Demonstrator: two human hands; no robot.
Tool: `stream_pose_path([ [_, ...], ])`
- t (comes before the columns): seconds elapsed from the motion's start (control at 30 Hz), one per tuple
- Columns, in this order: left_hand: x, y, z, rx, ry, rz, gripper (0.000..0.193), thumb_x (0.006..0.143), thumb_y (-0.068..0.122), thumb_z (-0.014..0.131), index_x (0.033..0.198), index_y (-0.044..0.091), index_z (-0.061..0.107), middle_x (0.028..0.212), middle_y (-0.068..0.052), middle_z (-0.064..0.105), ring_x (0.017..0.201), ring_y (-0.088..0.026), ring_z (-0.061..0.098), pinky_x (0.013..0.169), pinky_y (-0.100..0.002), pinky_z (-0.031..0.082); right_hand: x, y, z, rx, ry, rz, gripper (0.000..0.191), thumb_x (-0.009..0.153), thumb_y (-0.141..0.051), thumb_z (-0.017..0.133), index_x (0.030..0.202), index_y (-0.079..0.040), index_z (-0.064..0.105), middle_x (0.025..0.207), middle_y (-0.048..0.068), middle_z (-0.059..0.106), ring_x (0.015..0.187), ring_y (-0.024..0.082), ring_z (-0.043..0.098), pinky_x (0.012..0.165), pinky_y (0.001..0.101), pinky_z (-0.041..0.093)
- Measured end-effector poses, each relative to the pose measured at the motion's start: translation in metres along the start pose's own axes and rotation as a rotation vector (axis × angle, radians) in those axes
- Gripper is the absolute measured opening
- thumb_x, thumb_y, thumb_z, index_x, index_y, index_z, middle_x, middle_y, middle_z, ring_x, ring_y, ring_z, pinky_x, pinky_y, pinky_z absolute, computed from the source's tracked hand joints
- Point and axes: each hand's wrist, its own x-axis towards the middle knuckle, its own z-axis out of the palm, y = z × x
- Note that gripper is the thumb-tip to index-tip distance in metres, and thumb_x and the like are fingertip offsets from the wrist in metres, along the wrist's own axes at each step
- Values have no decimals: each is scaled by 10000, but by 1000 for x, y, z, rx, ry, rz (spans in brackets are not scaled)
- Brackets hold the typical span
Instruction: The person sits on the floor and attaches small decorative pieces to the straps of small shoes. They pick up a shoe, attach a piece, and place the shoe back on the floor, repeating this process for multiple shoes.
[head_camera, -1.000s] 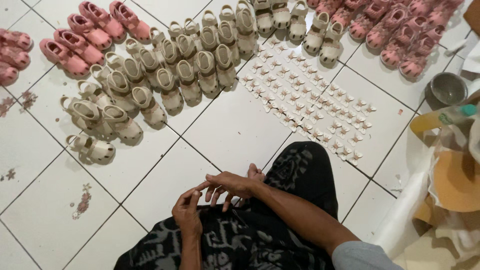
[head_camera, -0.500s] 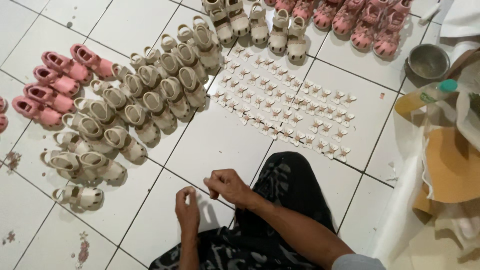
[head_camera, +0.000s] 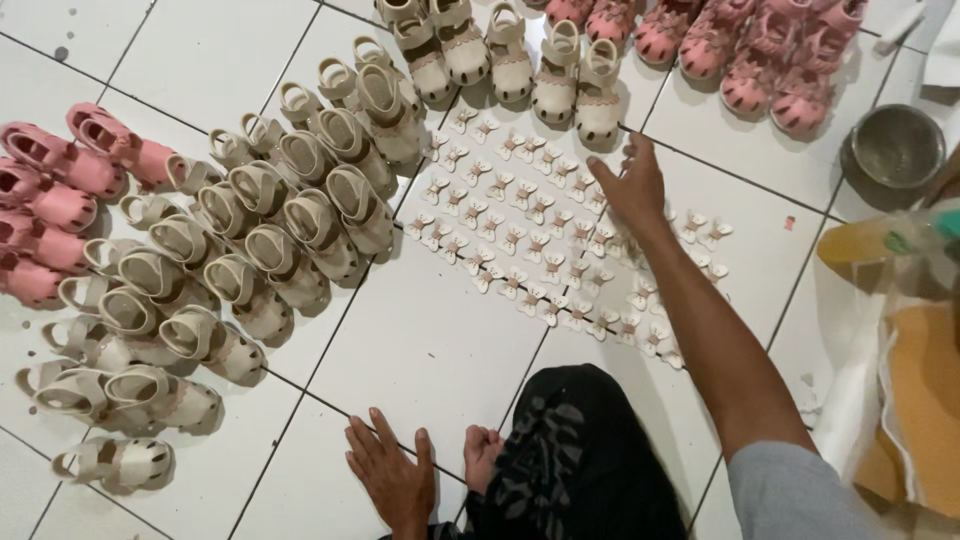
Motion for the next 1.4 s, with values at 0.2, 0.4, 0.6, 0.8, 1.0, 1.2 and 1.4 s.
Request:
stream_pose_path([
  [0.2, 17, -14, 14, -16, -4, 3, 825, 939, 483, 497, 1609, 89, 218, 1677, -239, 142, 1556, -387, 98, 1219, -551, 102, 74, 17, 51, -238, 213, -295, 1207, 849, -377, 982, 1560, 90, 126, 1429, 387, 493, 1266, 521, 523, 1065, 512, 418],
  [0.4, 17, -18, 15, -33, 18, -23, 714, 992, 425, 438, 1607, 105, 264, 1686, -207, 183, 1569, -366, 149, 1246, -518, 135, 80, 6, 49, -139, 144, -50, 1137, 845, -294, 895, 1606, 47, 122, 1282, 257, 665, 1169, 407, 634, 1053, 468, 471],
  [0.6, 11, -11, 2, -19, 16, -14, 638, 1038, 356, 385, 1599, 66, 289, 1668, -243, 204, 1541, -389, 174, 1226, -523, 163, 35, 10, 12, 253, 130, 75, 956, 873, -229, 895, 1527, 54, 257, 1241, 228, 670, 1077, 259, 696, 932, 335, 563],
  [0.8, -10, -26, -5, -124, 155, 138, 591, 1074, 300, 390, 1604, 54, 301, 1667, -259, 222, 1546, -415, 210, 1241, -528, 196, -80, -20, -24, 564, -20, 77, 875, 909, -159, 844, 1521, 90, 271, 1256, 261, 660, 1086, 235, 698, 921, 307, 576],
  [1.0, -50, -68, -6, -204, 93, 338, 628, 1027, 229, 493, 1580, -24, 342, 1642, -308, 238, 1523, -463, 219, 1210, -562, 217, -203, -99, -15, 523, -367, 19, 822, 905, -170, 812, 1513, 91, 326, 1222, 274, 688, 1051, 251, 713, 873, 329, 588],
  [1.2, -112, -122, -26, -695, -109, 70, 405, 1012, 340, 567, 1254, 45, 703, 1539, -186, 519, 1398, -340, 517, 1108, -416, 466, -344, -158, 44, 288, -766, -216, 843, 824, -168, 825, 1483, 66, 353, 1197, 250, 690, 1075, 278, 711, 867, 359, 611],
  [1.4, -125, -153, -16, -1619, -170, -334, 552, 1062, 508, 409, 1451, 132, 518, 1262, -120, 694, 1080, -216, 653, 981, -367, 519, -489, -163, 102, 205, -978, -225, 858, 794, -248, 853, 1464, 29, 394, 1243, 237, 689, 1119, 277, 705, 895, 383, 610],
])
